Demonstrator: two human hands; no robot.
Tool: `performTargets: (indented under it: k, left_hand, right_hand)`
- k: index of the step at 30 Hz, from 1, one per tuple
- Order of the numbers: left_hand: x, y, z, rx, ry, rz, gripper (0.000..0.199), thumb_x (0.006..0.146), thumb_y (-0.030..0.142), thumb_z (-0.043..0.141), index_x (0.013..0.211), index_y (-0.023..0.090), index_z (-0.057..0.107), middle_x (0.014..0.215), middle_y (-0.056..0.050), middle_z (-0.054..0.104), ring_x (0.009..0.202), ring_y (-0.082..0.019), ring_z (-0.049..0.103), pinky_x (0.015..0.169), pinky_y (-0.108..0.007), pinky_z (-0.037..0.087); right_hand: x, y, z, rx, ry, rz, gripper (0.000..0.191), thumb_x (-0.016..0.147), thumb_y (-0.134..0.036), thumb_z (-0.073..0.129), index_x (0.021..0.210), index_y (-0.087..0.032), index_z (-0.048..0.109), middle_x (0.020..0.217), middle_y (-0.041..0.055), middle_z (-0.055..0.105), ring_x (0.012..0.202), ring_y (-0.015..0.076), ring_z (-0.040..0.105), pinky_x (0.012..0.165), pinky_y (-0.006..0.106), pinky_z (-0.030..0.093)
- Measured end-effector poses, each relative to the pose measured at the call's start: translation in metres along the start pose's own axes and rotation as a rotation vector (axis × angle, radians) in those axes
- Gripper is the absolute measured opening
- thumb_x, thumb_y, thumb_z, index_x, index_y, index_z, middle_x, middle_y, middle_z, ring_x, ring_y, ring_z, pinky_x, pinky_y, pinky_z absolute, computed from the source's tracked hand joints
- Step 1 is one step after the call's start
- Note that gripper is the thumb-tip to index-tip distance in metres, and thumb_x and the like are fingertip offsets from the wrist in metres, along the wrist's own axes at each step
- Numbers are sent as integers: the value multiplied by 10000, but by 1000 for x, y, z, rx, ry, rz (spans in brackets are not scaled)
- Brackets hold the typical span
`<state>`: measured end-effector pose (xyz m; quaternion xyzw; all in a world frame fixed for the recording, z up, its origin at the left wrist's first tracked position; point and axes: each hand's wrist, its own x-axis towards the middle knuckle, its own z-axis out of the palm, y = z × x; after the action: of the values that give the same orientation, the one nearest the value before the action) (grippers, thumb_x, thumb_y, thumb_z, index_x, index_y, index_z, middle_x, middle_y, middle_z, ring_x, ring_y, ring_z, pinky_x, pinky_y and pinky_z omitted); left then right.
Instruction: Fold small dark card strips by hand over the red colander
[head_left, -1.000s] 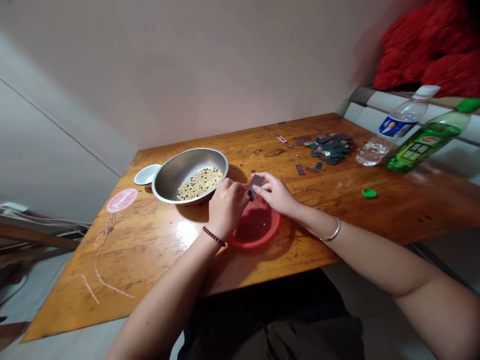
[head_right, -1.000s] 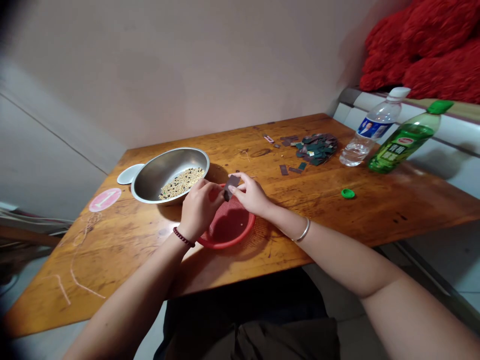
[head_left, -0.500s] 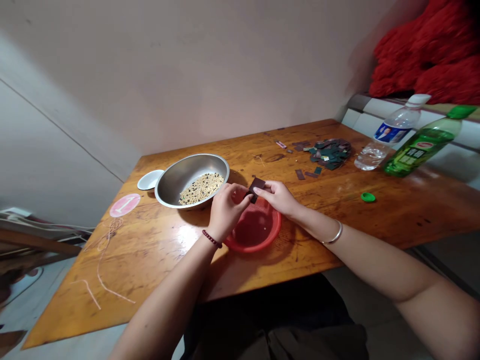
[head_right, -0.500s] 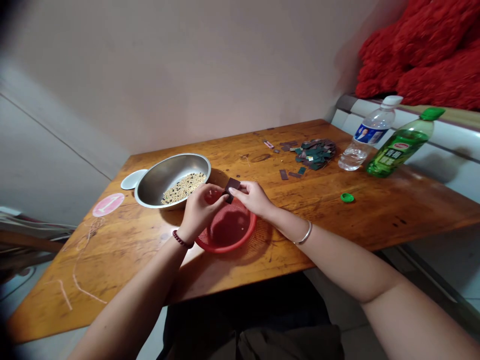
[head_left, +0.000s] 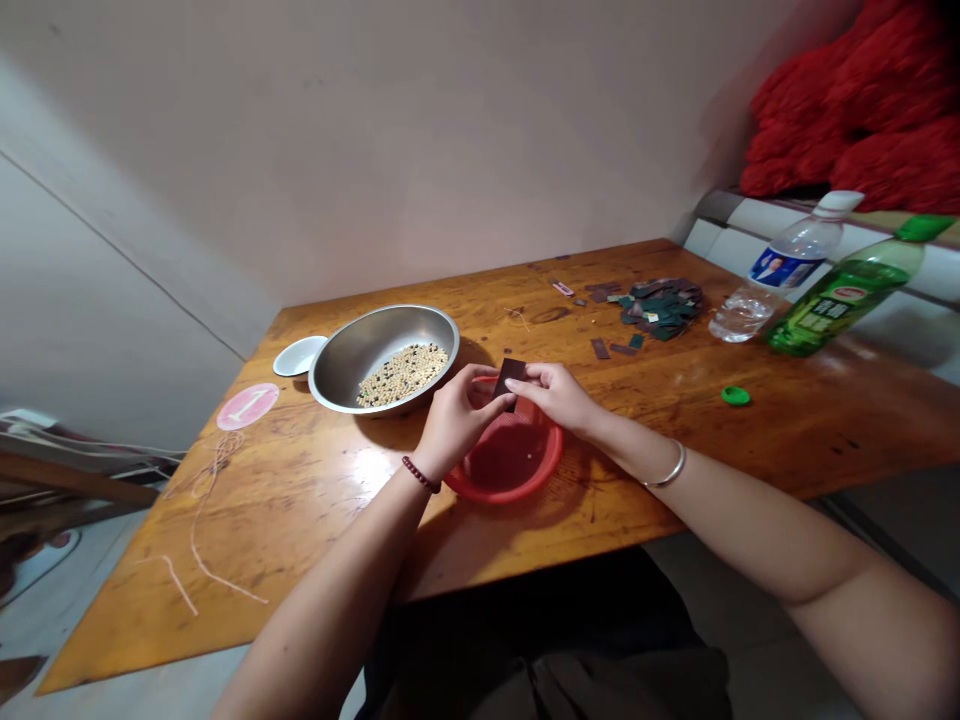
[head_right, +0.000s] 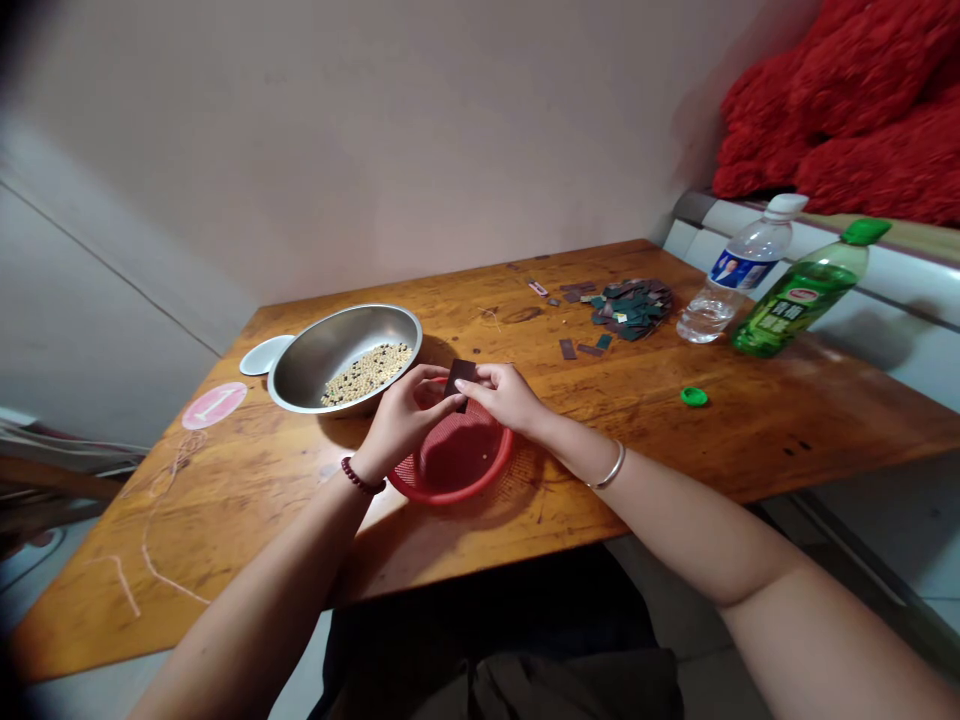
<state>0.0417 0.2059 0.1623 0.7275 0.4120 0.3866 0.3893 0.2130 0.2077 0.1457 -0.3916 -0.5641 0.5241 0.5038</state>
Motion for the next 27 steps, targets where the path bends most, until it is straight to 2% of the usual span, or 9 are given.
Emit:
performTargets:
  k: [12,21,24,27]
  left_hand:
    - [1,-1,2,57,49,57,306,763,308,742,1010,180,613,1005,-74,705,896,-170,679,832,-326,564]
    - [2,-3,3,-151,3,-20,371,770,300,731,1082,151,599,985,-104,722,928,-203,699,865,-347,567]
    - [4,-2,3,-178,28,-39,352,750,274,740,1050,133,620,1010,-113,717,924,-191,690,862,-323,558]
    - [4,1,1,-220,34,-143,349,744,312,740,1021,124,640,1005,-118,712,896,-183,676,730,-257,556]
  right_hand:
    - [-1,-1,-1,-101,24,-74,265,747,-414,650,742,-159,719,744,29,719,740,191,639,742,314,485]
    - [2,7,-3,-86,46,-116,237,772,-416,652,835,-188,668,843,41,705,835,205,650,826,352,501]
    - [2,10,-5,-166,196,-229,267,764,-365,677,977,-216,613,877,32,672,844,194,641,824,352,507]
    - [-4,5,-5,-424,286,-430,205,789,-284,658,978,-235,592,885,26,638,846,188,621,829,356,490]
